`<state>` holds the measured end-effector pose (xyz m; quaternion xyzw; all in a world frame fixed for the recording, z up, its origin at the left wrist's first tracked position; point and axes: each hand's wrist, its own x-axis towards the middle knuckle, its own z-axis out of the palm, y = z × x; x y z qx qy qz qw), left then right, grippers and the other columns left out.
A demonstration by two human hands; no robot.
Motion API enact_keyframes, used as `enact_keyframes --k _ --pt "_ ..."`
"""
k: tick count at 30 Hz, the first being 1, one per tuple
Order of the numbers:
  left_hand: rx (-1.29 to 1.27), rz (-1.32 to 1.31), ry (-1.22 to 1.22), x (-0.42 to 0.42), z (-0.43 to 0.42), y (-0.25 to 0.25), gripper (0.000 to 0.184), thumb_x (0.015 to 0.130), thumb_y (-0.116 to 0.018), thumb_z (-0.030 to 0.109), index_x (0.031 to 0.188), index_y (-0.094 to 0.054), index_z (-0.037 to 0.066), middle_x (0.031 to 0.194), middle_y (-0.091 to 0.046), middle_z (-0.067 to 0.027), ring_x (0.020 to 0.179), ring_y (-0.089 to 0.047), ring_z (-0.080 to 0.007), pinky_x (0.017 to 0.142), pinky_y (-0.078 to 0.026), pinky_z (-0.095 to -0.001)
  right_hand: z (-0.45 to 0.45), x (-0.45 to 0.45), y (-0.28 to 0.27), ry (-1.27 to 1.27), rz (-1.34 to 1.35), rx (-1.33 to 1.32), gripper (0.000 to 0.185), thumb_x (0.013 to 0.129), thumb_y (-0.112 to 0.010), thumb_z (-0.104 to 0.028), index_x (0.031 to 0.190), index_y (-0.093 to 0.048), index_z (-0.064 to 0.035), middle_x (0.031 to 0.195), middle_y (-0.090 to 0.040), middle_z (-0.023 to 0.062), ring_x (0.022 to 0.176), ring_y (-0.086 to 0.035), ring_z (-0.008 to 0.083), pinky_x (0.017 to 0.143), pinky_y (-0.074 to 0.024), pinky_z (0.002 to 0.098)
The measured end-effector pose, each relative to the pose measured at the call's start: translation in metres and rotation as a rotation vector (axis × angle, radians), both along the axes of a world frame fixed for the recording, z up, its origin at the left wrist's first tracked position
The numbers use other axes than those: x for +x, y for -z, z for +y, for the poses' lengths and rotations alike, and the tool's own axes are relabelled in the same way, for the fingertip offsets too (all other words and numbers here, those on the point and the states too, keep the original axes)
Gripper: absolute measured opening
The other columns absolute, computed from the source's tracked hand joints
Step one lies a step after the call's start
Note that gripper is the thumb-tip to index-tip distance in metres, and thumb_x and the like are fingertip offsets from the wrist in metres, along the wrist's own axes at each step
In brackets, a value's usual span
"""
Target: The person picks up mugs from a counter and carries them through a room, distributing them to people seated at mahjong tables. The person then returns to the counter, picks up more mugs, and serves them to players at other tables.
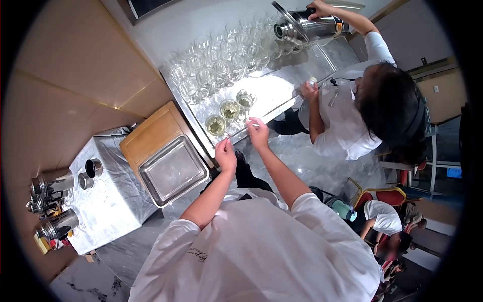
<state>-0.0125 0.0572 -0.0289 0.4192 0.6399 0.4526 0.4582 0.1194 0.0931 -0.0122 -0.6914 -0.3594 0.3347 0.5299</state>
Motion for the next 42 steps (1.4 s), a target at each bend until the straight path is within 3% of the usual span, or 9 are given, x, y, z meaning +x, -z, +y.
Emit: enact_keyframes --k 6,14,19,26,27,29,32,34,42 --pt "-0.258 -0.292 -0.072 0.019 0.016 -0.022 0.028 0.089 -0.051 0.018 0.109 -0.054 -0.002 0.081 -0.057 -0.0046 0.066 -0.054 -0.0088 0.053 -0.047 -0.0208 0.0 -0.005 0.008 -0.056 -0.097 0.005 0.021 0.078 -0.066 -0.012 0.094 -0.06 0.0 0.07 -0.057 0.0008 0.052 -0.049 0.0045 0.044 -0.0369 0.0191" --pt "-0.316 -0.489 -0.078 0.031 0.034 -0.028 0.028 0.09 -0.05 0.023 0.109 -0.055 0.002 0.079 -0.054 -0.0014 0.058 -0.049 -0.0069 0.048 -0.041 -0.0203 0.001 -0.012 -0.012 -0.123 -0.137 -0.16 0.028 0.073 -0.068 -0.016 0.097 -0.063 -0.004 0.075 -0.059 0.0061 0.057 -0.055 0.0107 0.053 -0.0454 0.0249" --pt "-0.339 -0.652 0.011 0.034 0.04 -0.056 0.051 0.089 -0.051 0.017 0.133 -0.03 0.002 0.079 -0.058 -0.0034 0.066 -0.053 -0.0072 0.054 -0.041 -0.0214 -0.002 -0.016 -0.008 -0.184 0.059 -0.156 0.027 0.079 -0.06 -0.009 0.105 -0.06 -0.0026 0.077 -0.06 0.0039 0.058 -0.055 0.0073 0.048 -0.0438 0.0222" --pt "-0.415 -0.574 -0.068 0.052 0.04 -0.051 0.056 0.087 -0.055 0.021 0.134 -0.028 0.003 0.087 -0.054 -0.0052 0.078 -0.054 -0.0121 0.067 -0.045 -0.0252 -0.005 -0.019 0.006 -0.195 -0.002 -0.004 0.023 0.083 -0.053 -0.005 0.105 -0.058 -0.0027 0.075 -0.059 0.0058 0.059 -0.055 0.0104 0.056 -0.0455 0.0247" --pt "-0.429 -0.528 -0.09 0.053 0.034 -0.035 0.056 0.087 -0.055 0.021 0.133 -0.029 0.003 0.089 -0.054 -0.0054 0.078 -0.054 -0.0124 0.067 -0.045 -0.0247 -0.008 -0.023 -0.007 -0.178 0.293 0.0 0.022 0.085 -0.052 -0.006 0.106 -0.057 -0.003 0.078 -0.058 0.0056 0.061 -0.054 0.0103 0.059 -0.0446 0.0242" --pt "-0.445 -0.477 -0.106 0.045 0.022 -0.04 0.056 0.086 -0.055 0.021 0.132 -0.029 0.003 0.092 -0.054 -0.0056 0.078 -0.055 -0.0127 0.067 -0.044 -0.0243 -0.014 -0.021 0.002 -0.18 0.263 -0.018 0.022 0.086 -0.051 -0.006 0.108 -0.056 -0.0036 0.079 -0.057 0.0056 0.062 -0.053 0.0105 0.058 -0.0445 0.0241" --pt "-0.549 -0.499 0.093 0.009 0.007 -0.101 0.042 0.087 -0.054 0.019 0.122 -0.04 0.002 0.097 -0.054 -0.0064 0.078 -0.055 -0.0128 0.065 -0.043 -0.0222 -0.015 -0.02 -0.007 -0.215 0.183 -0.061 0.027 0.087 -0.051 -0.01 0.114 -0.053 -0.0052 0.08 -0.057 0.0052 0.061 -0.052 0.0102 0.056 -0.0442 0.023" --pt "-0.522 -0.48 0.416 -0.016 0.001 -0.119 0.026 0.088 -0.052 0.016 0.11 -0.05 0.002 0.096 -0.056 -0.0063 0.077 -0.055 -0.0114 0.063 -0.042 -0.0202 -0.005 -0.024 -0.028 -0.211 0.444 -0.199 0.032 0.087 -0.052 -0.014 0.118 -0.049 -0.0064 0.079 -0.057 0.0052 0.058 -0.051 0.0094 0.054 -0.0436 0.0222" --pt "-0.314 -0.42 0.666 -0.039 -0.015 -0.215 0.012 0.09 -0.048 0.009 0.095 -0.055 0.002 0.085 -0.06 -0.0043 0.079 -0.056 -0.0083 0.072 -0.045 -0.0222 0.006 -0.027 -0.018 -0.21 0.547 -0.165 0.029 0.088 -0.051 -0.016 0.115 -0.051 -0.0049 0.077 -0.058 0.0041 0.058 -0.05 0.0067 0.053 -0.041 0.0187"
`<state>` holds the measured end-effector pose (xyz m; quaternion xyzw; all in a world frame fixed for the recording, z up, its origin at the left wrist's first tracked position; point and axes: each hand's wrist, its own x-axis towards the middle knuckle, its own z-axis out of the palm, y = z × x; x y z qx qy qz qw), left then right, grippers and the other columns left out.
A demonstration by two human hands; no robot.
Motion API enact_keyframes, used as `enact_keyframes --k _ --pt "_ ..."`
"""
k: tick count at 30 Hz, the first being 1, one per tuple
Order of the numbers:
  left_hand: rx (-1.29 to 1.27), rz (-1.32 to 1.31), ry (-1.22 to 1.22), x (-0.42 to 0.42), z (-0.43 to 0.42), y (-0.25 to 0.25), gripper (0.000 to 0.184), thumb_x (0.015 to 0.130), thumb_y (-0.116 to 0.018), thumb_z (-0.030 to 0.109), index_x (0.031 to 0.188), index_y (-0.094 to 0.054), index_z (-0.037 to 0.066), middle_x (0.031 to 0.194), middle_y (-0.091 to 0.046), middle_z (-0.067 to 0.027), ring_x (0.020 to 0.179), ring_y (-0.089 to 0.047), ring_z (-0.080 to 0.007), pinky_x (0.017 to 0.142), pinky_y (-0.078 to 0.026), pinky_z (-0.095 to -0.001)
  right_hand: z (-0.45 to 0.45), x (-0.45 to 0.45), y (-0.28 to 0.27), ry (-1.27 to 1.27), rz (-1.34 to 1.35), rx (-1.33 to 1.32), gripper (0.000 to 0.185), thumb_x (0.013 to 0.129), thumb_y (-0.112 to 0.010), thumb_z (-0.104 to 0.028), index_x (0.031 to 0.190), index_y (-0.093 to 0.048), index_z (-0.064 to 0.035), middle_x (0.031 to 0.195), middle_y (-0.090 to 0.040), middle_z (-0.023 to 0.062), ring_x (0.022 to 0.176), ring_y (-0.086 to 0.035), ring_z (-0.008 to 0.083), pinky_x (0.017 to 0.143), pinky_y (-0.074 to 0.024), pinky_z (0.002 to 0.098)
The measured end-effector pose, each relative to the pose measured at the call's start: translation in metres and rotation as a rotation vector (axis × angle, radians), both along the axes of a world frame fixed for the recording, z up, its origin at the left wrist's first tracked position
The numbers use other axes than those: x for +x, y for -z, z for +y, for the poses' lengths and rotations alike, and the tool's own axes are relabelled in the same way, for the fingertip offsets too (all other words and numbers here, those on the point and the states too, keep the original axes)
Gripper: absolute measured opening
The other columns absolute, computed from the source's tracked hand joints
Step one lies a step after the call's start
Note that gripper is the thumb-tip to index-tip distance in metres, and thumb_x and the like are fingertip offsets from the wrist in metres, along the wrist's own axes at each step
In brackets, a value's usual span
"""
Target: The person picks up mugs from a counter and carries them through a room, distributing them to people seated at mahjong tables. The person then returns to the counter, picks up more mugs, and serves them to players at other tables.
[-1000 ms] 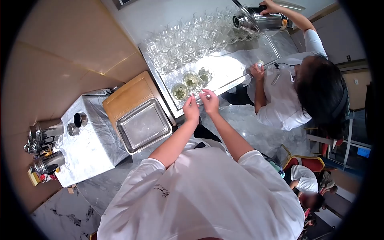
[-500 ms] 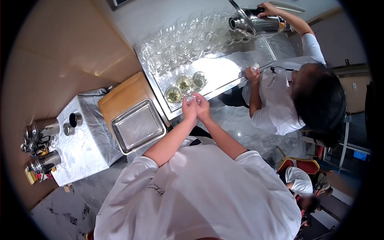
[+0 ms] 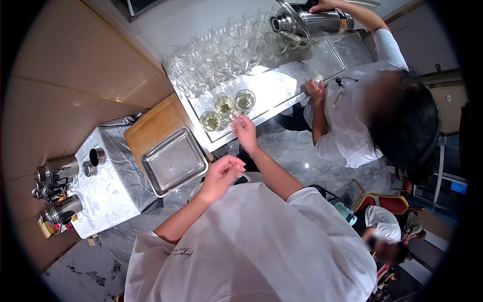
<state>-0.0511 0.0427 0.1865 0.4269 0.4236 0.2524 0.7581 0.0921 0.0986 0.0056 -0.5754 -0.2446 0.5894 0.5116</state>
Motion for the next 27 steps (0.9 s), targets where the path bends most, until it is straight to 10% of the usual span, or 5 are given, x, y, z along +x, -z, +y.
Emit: enact_keyframes --k 6,10,19,27 --pt "0.134 -0.119 0.07 0.011 0.002 -0.068 0.01 0.086 -0.049 0.005 0.092 -0.057 0.001 0.084 -0.06 -0.0071 0.081 -0.057 -0.0121 0.072 -0.045 -0.0248 -0.01 0.009 0.007 0.111 -0.081 0.008 0.022 0.087 -0.054 -0.016 0.105 -0.056 -0.0027 0.076 -0.06 0.0047 0.057 -0.053 0.0075 0.052 -0.0422 0.0193" --pt "0.436 -0.615 0.202 0.018 0.012 -0.118 0.019 0.084 -0.053 0.014 0.088 -0.056 -0.004 0.088 -0.058 -0.0158 0.082 -0.056 -0.0276 0.072 -0.046 -0.0341 -0.018 0.014 -0.002 0.099 -0.153 0.037 0.021 0.088 -0.053 -0.015 0.106 -0.056 -0.0042 0.077 -0.06 0.0046 0.059 -0.054 0.0075 0.054 -0.043 0.0192" --pt "-0.042 -1.955 -0.248 0.096 -0.018 -0.171 0.048 0.075 -0.069 0.018 0.104 -0.04 -0.008 0.092 -0.054 -0.0225 0.087 -0.059 -0.0262 0.066 -0.05 -0.0337 -0.069 0.026 0.014 0.174 -0.176 -0.02 0.012 0.087 -0.047 -0.005 0.097 -0.053 -0.003 0.07 -0.054 0.0024 0.058 -0.051 0.0069 0.052 -0.0431 0.0192" --pt "-0.371 -1.603 -0.384 0.081 -0.011 -0.165 0.039 0.074 -0.069 0.008 0.098 -0.043 -0.008 0.087 -0.056 -0.0188 0.078 -0.058 -0.0214 0.064 -0.047 -0.0265 -0.167 0.053 0.069 0.082 -0.33 -0.183 0.013 0.085 -0.046 -0.002 0.094 -0.054 -0.004 0.068 -0.057 0.005 0.057 -0.054 0.0082 0.05 -0.0443 0.0202"
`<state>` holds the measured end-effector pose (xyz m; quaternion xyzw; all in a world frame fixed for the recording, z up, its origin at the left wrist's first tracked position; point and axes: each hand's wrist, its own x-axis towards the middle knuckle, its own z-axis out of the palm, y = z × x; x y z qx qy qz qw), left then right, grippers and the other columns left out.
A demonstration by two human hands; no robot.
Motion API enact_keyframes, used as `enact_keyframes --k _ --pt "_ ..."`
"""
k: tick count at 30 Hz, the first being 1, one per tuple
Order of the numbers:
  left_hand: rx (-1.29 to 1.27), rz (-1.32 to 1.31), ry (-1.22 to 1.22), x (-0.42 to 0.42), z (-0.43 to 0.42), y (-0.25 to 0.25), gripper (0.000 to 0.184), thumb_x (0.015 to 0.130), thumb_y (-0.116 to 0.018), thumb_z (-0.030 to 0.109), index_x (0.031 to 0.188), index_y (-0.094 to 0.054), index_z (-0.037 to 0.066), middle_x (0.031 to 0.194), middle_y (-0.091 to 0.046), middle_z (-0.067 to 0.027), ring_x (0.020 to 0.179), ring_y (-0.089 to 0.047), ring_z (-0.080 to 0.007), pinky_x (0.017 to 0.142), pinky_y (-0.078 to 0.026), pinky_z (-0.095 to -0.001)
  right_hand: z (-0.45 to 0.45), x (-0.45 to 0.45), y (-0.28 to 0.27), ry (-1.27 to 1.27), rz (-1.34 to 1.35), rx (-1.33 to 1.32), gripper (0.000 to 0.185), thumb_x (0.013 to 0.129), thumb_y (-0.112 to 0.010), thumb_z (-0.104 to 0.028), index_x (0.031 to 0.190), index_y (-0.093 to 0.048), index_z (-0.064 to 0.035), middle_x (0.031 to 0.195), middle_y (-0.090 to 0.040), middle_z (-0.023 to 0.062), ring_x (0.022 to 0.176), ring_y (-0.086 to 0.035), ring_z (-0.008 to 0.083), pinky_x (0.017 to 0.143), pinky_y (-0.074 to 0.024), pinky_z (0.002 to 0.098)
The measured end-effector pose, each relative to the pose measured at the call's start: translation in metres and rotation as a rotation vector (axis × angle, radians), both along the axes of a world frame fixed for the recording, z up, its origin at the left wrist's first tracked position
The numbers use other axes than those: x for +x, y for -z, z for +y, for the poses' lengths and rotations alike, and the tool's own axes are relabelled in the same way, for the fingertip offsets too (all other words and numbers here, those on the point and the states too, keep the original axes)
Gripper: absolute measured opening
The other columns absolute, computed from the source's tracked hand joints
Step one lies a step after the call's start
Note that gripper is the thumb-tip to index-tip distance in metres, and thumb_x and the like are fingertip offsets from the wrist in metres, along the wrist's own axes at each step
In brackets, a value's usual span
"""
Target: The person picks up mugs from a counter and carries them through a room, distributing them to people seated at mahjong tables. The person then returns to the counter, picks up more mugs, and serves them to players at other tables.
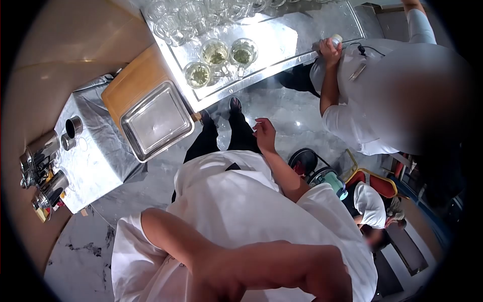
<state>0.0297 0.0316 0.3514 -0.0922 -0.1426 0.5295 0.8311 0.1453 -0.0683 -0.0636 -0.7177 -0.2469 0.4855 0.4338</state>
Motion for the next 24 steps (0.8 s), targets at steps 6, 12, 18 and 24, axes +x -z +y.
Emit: enact_keyframes --k 6,12,18,24 --pt "-0.074 -0.021 -0.107 0.0 -0.004 -0.008 0.039 0.071 -0.069 0.002 0.097 -0.043 -0.009 0.083 -0.056 -0.0161 0.077 -0.058 -0.0199 0.06 -0.046 -0.0239 -0.04 0.014 0.017 -0.078 -0.077 -0.101 0.011 0.083 -0.048 -0.001 0.09 -0.056 -0.0029 0.066 -0.059 0.0069 0.057 -0.058 0.0114 0.049 -0.0475 0.0234" --pt "-0.112 -0.052 -0.251 0.005 -0.006 -0.011 0.04 0.071 -0.067 -0.002 0.1 -0.04 -0.01 0.081 -0.056 -0.0181 0.067 -0.059 -0.0198 0.051 -0.045 -0.0244 -0.034 0.018 0.016 -0.127 -0.125 -0.159 0.012 0.082 -0.048 -0.001 0.09 -0.057 -0.0022 0.066 -0.059 0.0078 0.054 -0.057 0.0125 0.049 -0.0465 0.0235" --pt "-0.099 -0.175 -0.111 -0.013 -0.003 -0.011 0.041 0.072 -0.066 -0.005 0.102 -0.038 -0.01 0.079 -0.056 -0.0205 0.052 -0.057 -0.0196 0.042 -0.043 -0.0247 -0.025 0.021 0.02 -0.135 -0.099 -0.152 0.011 0.083 -0.048 -0.002 0.09 -0.057 -0.002 0.066 -0.058 0.0074 0.053 -0.056 0.0121 0.049 -0.0457 0.0235" --pt "-0.012 -0.118 -0.126 -0.021 0.001 -0.005 0.036 0.074 -0.064 -0.006 0.1 -0.041 -0.01 0.079 -0.058 -0.0222 0.052 -0.058 -0.0192 0.041 -0.043 -0.0253 -0.026 0.02 0.014 -0.207 -0.114 -0.204 0.014 0.084 -0.045 -0.002 0.092 -0.057 -0.0009 0.07 -0.058 0.0082 0.057 -0.056 0.0122 0.05 -0.0473 0.0233"
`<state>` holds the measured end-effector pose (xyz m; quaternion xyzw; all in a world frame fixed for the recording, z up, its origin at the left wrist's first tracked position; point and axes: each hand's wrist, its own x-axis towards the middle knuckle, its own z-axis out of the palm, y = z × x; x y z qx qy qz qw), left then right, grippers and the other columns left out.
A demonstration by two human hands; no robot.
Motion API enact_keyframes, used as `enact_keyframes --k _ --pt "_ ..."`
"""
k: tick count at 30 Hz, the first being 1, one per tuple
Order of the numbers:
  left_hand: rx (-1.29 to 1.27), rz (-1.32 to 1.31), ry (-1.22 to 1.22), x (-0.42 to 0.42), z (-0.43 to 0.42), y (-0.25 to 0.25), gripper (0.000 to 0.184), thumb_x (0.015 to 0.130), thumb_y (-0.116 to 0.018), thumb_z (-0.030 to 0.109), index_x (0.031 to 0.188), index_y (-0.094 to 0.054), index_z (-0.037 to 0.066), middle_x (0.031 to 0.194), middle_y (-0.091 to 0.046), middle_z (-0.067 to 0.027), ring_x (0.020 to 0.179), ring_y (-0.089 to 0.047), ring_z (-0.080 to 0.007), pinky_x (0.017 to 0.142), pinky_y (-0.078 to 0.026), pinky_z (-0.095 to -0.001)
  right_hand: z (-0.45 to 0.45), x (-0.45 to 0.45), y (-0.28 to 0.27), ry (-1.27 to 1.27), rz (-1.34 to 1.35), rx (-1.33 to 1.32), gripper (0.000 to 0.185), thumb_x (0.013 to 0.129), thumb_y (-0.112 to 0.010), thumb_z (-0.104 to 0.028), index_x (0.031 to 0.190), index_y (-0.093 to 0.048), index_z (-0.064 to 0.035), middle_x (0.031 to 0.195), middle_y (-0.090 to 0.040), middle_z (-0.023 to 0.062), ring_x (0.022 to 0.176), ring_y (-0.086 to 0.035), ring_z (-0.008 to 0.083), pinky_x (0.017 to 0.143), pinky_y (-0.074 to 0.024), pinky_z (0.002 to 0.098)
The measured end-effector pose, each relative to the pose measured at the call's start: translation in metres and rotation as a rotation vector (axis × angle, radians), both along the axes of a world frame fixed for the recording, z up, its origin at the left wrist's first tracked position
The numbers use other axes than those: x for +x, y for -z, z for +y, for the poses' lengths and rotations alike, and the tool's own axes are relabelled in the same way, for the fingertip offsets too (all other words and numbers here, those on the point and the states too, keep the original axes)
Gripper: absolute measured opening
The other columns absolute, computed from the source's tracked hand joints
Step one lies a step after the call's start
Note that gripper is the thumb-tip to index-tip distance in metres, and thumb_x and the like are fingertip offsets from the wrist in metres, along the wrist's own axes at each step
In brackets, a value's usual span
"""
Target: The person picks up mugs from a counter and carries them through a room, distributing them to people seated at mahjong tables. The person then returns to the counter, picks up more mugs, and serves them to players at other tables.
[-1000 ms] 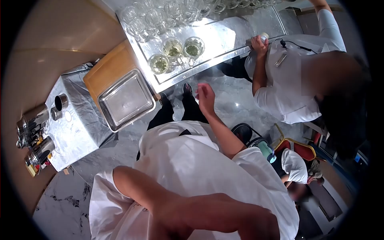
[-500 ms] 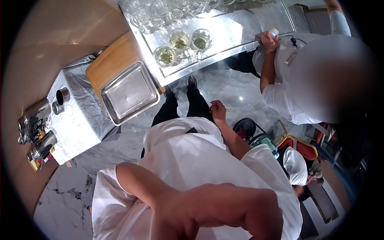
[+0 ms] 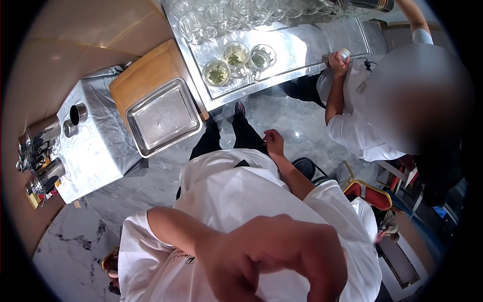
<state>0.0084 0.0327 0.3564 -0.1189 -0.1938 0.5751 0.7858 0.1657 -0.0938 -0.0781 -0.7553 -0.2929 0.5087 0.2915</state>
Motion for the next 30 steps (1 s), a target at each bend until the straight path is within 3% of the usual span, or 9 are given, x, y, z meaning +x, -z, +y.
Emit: enact_keyframes --k 5,8,13,19,21,23,24,25,30 --pt "0.529 0.544 -0.424 -0.004 0.015 0.019 0.014 0.075 -0.063 -0.001 0.088 -0.057 -0.004 0.083 -0.061 -0.0151 0.06 -0.057 -0.0192 0.044 -0.042 -0.0262 -0.001 -0.003 -0.003 0.018 -0.027 0.041 0.014 0.083 -0.046 0.0 0.09 -0.057 -0.0004 0.071 -0.058 0.0084 0.061 -0.057 0.0127 0.051 -0.049 0.024" --pt "0.671 1.397 -0.808 -0.005 -0.006 -0.004 0.015 0.068 -0.064 0.013 0.082 -0.066 0.014 0.078 -0.057 -0.0003 0.062 -0.049 -0.0158 0.047 -0.038 -0.0217 0.001 -0.008 -0.01 0.057 -0.043 0.079 0.014 0.083 -0.045 0.0 0.091 -0.057 -0.001 0.071 -0.058 0.0081 0.06 -0.056 0.0122 0.05 -0.0486 0.0237" --pt "0.561 1.356 -0.722 -0.018 -0.005 -0.023 0.01 0.068 -0.067 0.014 0.077 -0.068 0.014 0.075 -0.056 0.0012 0.062 -0.049 -0.016 0.045 -0.036 -0.0227 0.015 -0.015 -0.026 0.105 0.003 0.105 0.015 0.083 -0.045 -0.001 0.091 -0.057 -0.0014 0.071 -0.057 0.0075 0.059 -0.056 0.0117 0.051 -0.0479 0.0234" --pt "0.905 1.29 -1.081 -0.056 0.006 -0.011 0.003 0.069 -0.067 0.013 0.071 -0.066 0.012 0.071 -0.058 -0.0022 0.057 -0.05 -0.0144 0.042 -0.035 -0.0244 0.003 -0.018 -0.023 0.08 -0.021 0.061 0.014 0.085 -0.046 -0.004 0.092 -0.057 -0.0012 0.072 -0.058 0.0074 0.059 -0.055 0.0111 0.052 -0.0469 0.0226" --pt "0.827 1.489 -0.829 -0.086 -0.003 -0.018 0.008 0.072 -0.066 0.014 0.078 -0.063 0.009 0.07 -0.058 -0.0058 0.05 -0.048 -0.0148 0.04 -0.036 -0.0254 -0.008 -0.016 -0.015 0.041 -0.083 0.029 0.014 0.086 -0.047 -0.006 0.091 -0.058 -0.0006 0.07 -0.058 0.0074 0.058 -0.055 0.011 0.052 -0.0463 0.0233" --pt "1.231 1.498 -0.814 -0.121 0.002 0.013 0.017 0.071 -0.063 0.016 0.085 -0.068 0.01 0.078 -0.062 -0.0073 0.071 -0.058 -0.0133 0.06 -0.045 -0.0229 -0.019 -0.018 -0.022 0.058 -0.131 0.06 0.015 0.087 -0.047 -0.009 0.09 -0.059 -0.0003 0.068 -0.059 0.0071 0.056 -0.054 0.0111 0.051 -0.0454 0.0241" --pt "1.111 1.647 -0.631 -0.125 -0.006 0.016 0.016 0.064 -0.065 0.014 0.078 -0.071 0.018 0.068 -0.061 -0.0001 0.061 -0.057 -0.0072 0.054 -0.043 -0.0193 -0.027 -0.02 -0.031 0.051 -0.145 0.062 0.016 0.087 -0.046 -0.01 0.09 -0.059 -0.0003 0.067 -0.059 0.0068 0.055 -0.054 0.011 0.051 -0.045 0.0241" --pt "1.134 1.555 -0.526 -0.127 -0.008 0.035 0.01 0.075 -0.056 0.016 0.069 -0.063 0.011 0.071 -0.063 -0.0026 0.063 -0.06 -0.0169 0.053 -0.046 -0.0294 -0.036 -0.021 -0.037 0.047 -0.16 0.061 0.017 0.087 -0.046 -0.011 0.089 -0.059 -0.0003 0.066 -0.059 0.0065 0.054 -0.054 0.011 0.051 -0.0445 0.0242" --pt "1.265 1.409 -0.325 -0.094 -0.03 0.088 0.013 0.069 -0.056 0.006 0.078 -0.065 0.009 0.073 -0.062 -0.0027 0.063 -0.059 -0.0202 0.051 -0.045 -0.0301 -0.089 -0.019 -0.047 0.171 -0.124 0.043 0.021 0.089 -0.046 -0.015 0.088 -0.061 -0.0004 0.067 -0.058 0.0054 0.055 -0.053 0.0109 0.052 -0.0444 0.0237"
